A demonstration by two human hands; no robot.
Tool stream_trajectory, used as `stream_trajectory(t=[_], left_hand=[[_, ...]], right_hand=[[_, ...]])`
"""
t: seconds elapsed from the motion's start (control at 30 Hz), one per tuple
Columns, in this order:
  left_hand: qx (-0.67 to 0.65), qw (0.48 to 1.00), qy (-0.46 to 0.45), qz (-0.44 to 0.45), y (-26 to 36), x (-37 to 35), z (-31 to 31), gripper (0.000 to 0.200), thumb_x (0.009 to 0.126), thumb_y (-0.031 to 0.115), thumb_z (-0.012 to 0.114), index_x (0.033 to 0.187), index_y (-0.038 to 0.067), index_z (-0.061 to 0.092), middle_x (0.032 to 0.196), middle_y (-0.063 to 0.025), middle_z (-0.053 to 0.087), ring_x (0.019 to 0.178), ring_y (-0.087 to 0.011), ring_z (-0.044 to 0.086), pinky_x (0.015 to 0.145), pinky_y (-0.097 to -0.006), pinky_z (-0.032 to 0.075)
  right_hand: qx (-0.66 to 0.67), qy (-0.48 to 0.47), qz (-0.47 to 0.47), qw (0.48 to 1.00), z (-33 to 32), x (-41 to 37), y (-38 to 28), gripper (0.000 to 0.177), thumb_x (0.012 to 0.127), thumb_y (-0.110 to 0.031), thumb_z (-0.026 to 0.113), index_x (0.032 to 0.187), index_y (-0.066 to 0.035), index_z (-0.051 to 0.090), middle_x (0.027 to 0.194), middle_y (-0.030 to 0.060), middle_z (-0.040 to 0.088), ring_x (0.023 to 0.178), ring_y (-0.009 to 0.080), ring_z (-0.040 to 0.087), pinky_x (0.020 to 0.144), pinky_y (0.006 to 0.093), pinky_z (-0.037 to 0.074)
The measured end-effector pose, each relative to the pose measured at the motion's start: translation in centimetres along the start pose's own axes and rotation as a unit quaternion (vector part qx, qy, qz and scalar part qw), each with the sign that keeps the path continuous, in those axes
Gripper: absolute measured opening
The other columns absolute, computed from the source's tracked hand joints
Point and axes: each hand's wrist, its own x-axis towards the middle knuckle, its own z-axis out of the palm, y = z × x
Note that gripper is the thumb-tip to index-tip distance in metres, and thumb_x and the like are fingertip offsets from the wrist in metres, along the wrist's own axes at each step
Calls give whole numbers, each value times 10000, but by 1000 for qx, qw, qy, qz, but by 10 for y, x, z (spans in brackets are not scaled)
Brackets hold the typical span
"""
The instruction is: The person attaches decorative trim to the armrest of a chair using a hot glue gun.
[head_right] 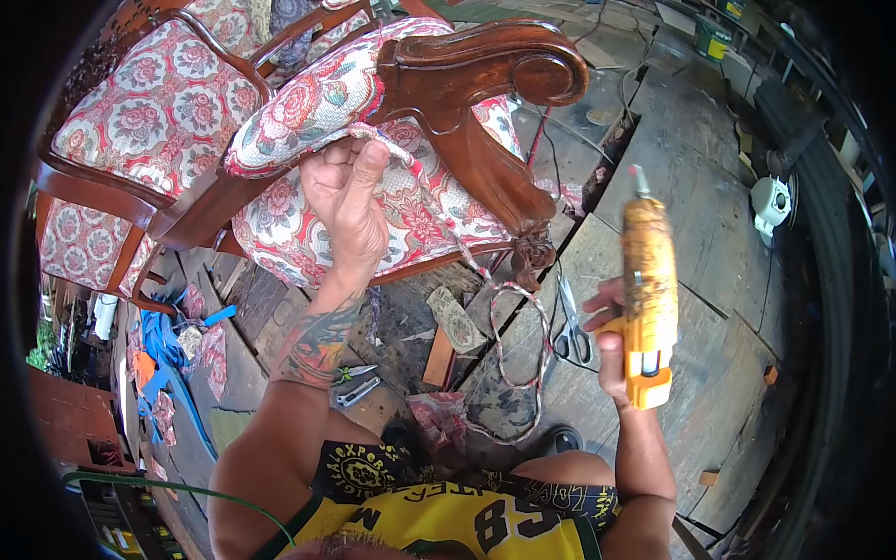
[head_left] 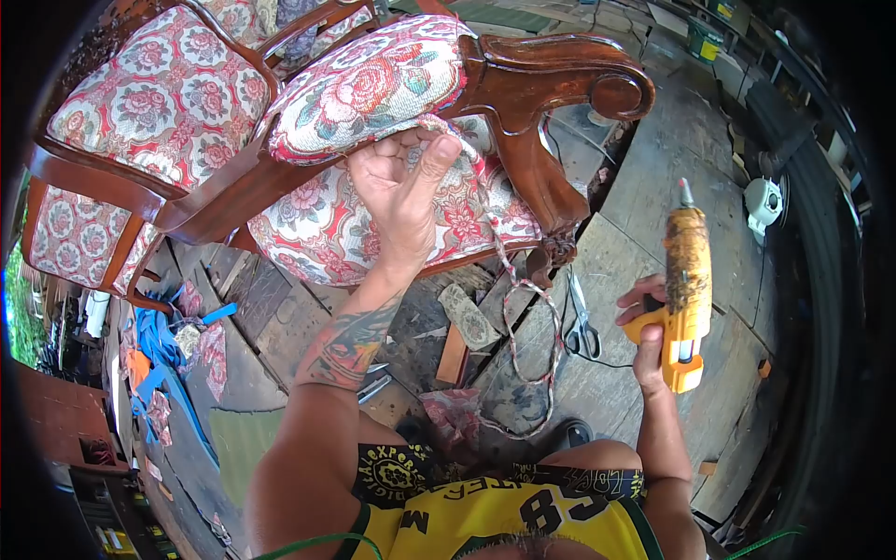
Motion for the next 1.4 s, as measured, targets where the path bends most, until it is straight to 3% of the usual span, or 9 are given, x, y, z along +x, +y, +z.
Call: stream_trajectory(t=[0.1,0.17,0.3,0.4,0.57,0.67,0.9,1.0,1.4], left_hand=[[2,1000,3,-5,2,1,0,391,869,-23,804,1212,-21,617,1026,-82,695,937,-134,647,829,-267,517],[18,999,-6,-32,1,2,-5,420,865,-46,795,1231,-21,591,1045,-85,689,935,-135,644,824,-269,519],[3,1000,-1,10,2,-6,2,304,959,72,734,1202,-13,574,1066,-95,679,941,-138,629,855,-292,507],[130,988,68,38,-2,-19,6,437,1104,432,465,1051,6,551,1045,-146,636,934,-188,587,914,-352,456],[165,985,51,29,1,-27,0,460,1106,415,477,1028,-12,627,1030,-127,661,932,-171,582,901,-343,454],[35,997,25,-64,10,-20,8,270,1063,281,624,1063,11,610,1044,-80,680,995,-122,614,924,-277,461],[134,989,62,0,7,-34,-3,255,1039,247,668,1026,-5,634,977,-49,667,911,-89,578,824,-264,461],[192,981,0,16,10,-36,1,254,1013,236,710,991,-14,673,903,-28,650,840,-75,555,755,-253,454],[51,977,-119,-170,40,-36,19,366,1024,291,695,1148,-54,694,987,-41,727,875,-87,652,781,-239,524]], right_hand=[[-41,-80,13,996,31,19,-37,636,853,-440,840,1279,-15,634,1091,140,721,903,230,718,737,350,589],[-314,-184,-127,923,26,32,-48,550,800,-391,879,1187,-40,707,1051,127,755,943,286,733,798,371,584],[-94,-175,-53,979,67,54,-65,387,828,-224,870,1150,-60,730,1003,102,752,968,274,722,860,358,569],[21,-171,1,985,81,58,-45,309,849,-163,856,1090,-24,720,964,96,744,947,221,713,869,353,562],[114,-207,61,970,91,67,-31,464,910,-388,795,1083,21,660,1020,118,679,1001,256,655,922,418,521],[107,-173,49,978,101,65,-32,270,872,-137,851,1049,3,703,896,52,717,813,141,654,770,305,538],[43,-168,62,983,100,71,-36,276,936,-231,784,1041,5,687,903,67,710,800,149,661,721,295,534],[69,-170,124,975,98,71,-36,372,868,-109,858,1165,21,675,958,24,716,846,77,628,767,261,531],[80,-169,119,975,101,72,-28,365,898,-130,835,1195,13,677,1018,28,714,895,82,627,806,263,536]])
